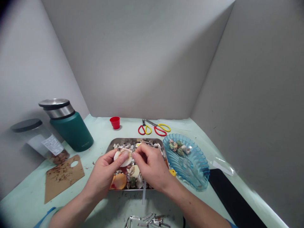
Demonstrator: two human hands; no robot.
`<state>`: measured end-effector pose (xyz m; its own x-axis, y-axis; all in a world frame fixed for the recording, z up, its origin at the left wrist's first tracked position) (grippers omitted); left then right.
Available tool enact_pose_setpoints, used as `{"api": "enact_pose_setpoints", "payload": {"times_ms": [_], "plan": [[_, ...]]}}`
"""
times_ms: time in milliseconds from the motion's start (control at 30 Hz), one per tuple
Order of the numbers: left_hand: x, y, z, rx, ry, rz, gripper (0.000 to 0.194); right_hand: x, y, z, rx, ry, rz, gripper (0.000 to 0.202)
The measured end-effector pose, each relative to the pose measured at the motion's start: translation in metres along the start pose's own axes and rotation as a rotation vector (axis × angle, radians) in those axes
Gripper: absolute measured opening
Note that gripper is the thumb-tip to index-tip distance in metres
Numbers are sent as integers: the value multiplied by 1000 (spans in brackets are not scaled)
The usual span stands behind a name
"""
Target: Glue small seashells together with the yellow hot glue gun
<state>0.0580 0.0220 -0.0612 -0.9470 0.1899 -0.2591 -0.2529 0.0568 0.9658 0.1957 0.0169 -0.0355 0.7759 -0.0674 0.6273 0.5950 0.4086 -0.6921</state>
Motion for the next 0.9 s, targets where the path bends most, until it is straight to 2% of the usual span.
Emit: {"api": "enact_pose_setpoints", "payload": {"times_ms": [567, 900], "plan": [[-2, -1, 0, 9, -8, -111, 23, 4, -9, -2, 111, 72, -135, 19], [-2, -4, 1, 30, 2, -107, 24, 2, -8, -2, 87, 32, -132, 20]]}}
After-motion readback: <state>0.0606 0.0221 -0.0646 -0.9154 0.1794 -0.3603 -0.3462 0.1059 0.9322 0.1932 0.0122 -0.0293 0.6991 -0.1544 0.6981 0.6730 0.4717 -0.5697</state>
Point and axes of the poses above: each hand's wrist, its own z-axis towards the middle knuckle, its own x-axis out of the back of the hand, y = z × x, the point moved 5 cm from there along z, towards the middle knuckle, and after that the axes turned 8 degrees about -z, right-handed, at the moved point
